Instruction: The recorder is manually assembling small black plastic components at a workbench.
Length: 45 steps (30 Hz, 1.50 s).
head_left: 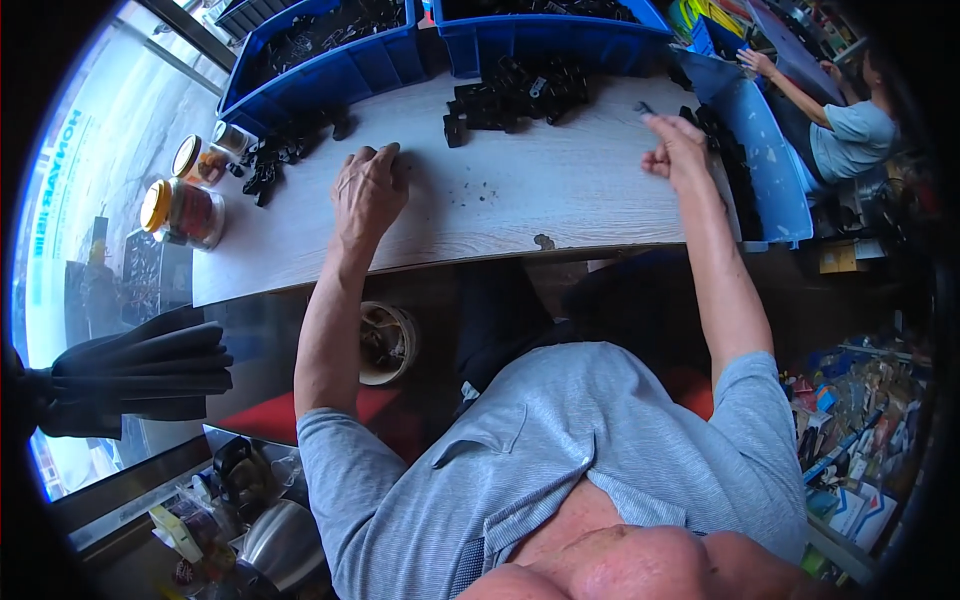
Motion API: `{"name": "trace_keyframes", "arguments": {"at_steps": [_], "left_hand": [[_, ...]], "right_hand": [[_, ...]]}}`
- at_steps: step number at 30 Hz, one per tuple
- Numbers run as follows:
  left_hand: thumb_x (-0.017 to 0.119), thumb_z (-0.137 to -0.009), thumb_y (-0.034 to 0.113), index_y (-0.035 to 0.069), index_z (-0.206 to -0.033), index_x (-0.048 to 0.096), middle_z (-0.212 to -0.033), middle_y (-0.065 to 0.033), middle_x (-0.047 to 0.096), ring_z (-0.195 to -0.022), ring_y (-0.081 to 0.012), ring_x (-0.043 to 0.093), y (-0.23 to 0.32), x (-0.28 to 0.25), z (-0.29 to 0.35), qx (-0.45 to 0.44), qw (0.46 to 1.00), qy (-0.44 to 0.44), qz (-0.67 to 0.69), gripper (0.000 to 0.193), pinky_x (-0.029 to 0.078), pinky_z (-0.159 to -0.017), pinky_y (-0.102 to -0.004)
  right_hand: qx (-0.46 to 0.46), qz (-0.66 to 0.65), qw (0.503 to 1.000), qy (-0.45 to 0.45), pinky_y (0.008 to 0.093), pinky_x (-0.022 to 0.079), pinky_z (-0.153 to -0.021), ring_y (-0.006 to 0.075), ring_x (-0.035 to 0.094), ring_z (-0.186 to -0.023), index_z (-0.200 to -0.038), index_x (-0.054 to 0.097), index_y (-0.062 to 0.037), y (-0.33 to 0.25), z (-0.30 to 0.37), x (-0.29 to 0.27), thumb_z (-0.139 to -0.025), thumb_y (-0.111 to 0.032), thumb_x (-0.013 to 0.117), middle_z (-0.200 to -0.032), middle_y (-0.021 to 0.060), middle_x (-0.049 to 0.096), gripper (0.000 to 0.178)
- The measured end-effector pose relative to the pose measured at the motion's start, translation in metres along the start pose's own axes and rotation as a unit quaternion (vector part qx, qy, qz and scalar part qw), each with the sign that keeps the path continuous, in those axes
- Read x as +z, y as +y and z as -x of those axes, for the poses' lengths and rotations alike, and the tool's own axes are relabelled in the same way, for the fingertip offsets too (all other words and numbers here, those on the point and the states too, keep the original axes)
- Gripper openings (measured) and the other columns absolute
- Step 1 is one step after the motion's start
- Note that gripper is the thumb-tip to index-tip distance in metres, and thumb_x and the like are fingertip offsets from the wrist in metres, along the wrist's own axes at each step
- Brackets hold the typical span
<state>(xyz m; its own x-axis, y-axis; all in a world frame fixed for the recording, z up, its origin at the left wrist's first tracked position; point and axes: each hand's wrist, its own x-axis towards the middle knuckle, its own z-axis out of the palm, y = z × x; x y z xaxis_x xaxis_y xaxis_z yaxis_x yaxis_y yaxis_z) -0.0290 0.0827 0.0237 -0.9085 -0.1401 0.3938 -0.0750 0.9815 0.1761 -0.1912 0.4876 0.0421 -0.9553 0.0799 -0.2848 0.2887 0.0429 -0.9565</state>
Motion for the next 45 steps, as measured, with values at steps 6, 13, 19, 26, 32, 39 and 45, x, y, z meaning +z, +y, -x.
{"name": "trace_keyframes", "arguments": {"at_steps": [6,13,19,26,32,39,45], "left_hand": [[0.068,-0.089,0.014,0.012,-0.112,0.074,-0.099,-0.0149,0.070,-0.094,-0.0349,0.066,-0.009,0.002,-0.001,0.016,1.000,0.005,-0.023,0.023,0.054,-0.083,-0.0452],[0.071,-0.091,0.023,0.012,-0.102,0.074,-0.102,-0.0123,0.069,-0.094,-0.0339,0.065,-0.014,0.013,-0.012,0.044,0.991,0.124,-0.002,0.016,0.054,-0.081,-0.0463],[0.068,-0.093,0.030,0.013,-0.102,0.077,-0.094,-0.0119,0.071,-0.094,-0.0340,0.066,-0.009,0.025,-0.026,-0.013,0.996,0.085,0.006,0.021,0.053,-0.082,-0.0446],[0.065,-0.096,0.031,0.009,-0.098,0.077,-0.096,-0.0130,0.073,-0.094,-0.0342,0.067,-0.008,0.029,-0.035,-0.031,0.997,0.069,0.018,0.026,0.053,-0.084,-0.0440],[0.066,-0.094,0.024,0.009,-0.110,0.074,-0.104,-0.0139,0.074,-0.097,-0.0351,0.067,0.002,0.028,-0.023,0.017,0.994,0.099,0.032,0.023,0.053,-0.087,-0.0428],[0.070,-0.089,0.011,0.010,-0.116,0.071,-0.101,-0.0122,0.074,-0.095,-0.0325,0.069,0.019,0.019,-0.007,0.009,0.995,0.069,0.074,0.028,0.054,-0.086,-0.0403],[0.070,-0.089,0.008,0.008,-0.115,0.072,-0.096,-0.0119,0.074,-0.081,-0.0277,0.072,0.059,0.016,0.010,0.022,0.963,0.119,0.242,0.026,0.057,-0.074,-0.0363]], "right_hand": [[-0.037,0.008,0.997,0.073,0.0342,0.060,-0.055,0.0175,0.062,-0.053,-0.113,0.070,-0.0094,-0.007,-0.006,-0.003,-0.084,-0.022,0.081,-0.058,0.0015,0.051,0.033],[0.032,0.111,0.990,-0.082,0.0329,0.058,-0.050,0.0146,0.060,-0.050,-0.112,0.069,-0.0112,-0.008,0.015,0.063,-0.085,-0.035,0.082,-0.057,0.0000,0.049,0.038],[0.081,0.139,0.984,-0.074,0.0355,0.055,-0.049,0.0168,0.060,-0.050,-0.110,0.071,-0.0149,-0.012,0.013,0.103,-0.085,-0.037,0.082,-0.056,0.0010,0.048,0.035],[0.073,0.112,0.988,-0.083,0.0341,0.060,-0.051,0.0164,0.062,-0.052,-0.110,0.072,-0.0097,-0.011,0.017,0.113,-0.087,-0.024,0.077,-0.062,0.0022,0.052,0.028],[0.042,0.144,0.979,-0.139,0.0305,0.057,-0.049,0.0121,0.061,-0.050,-0.101,0.068,-0.0096,-0.007,0.032,0.094,-0.085,-0.028,0.079,-0.055,-0.0027,0.049,0.026],[-0.017,0.174,0.974,-0.147,0.0265,0.055,-0.048,0.0088,0.060,-0.050,-0.104,0.069,-0.0067,0.002,0.050,0.090,-0.086,-0.018,0.079,-0.069,0.0022,0.062,0.024],[-0.038,0.174,0.973,-0.145,0.0265,0.053,-0.045,0.0086,0.058,-0.049,-0.123,0.062,-0.0041,0.004,0.060,0.090,-0.083,-0.014,0.081,-0.074,0.0072,0.066,0.046]]}}
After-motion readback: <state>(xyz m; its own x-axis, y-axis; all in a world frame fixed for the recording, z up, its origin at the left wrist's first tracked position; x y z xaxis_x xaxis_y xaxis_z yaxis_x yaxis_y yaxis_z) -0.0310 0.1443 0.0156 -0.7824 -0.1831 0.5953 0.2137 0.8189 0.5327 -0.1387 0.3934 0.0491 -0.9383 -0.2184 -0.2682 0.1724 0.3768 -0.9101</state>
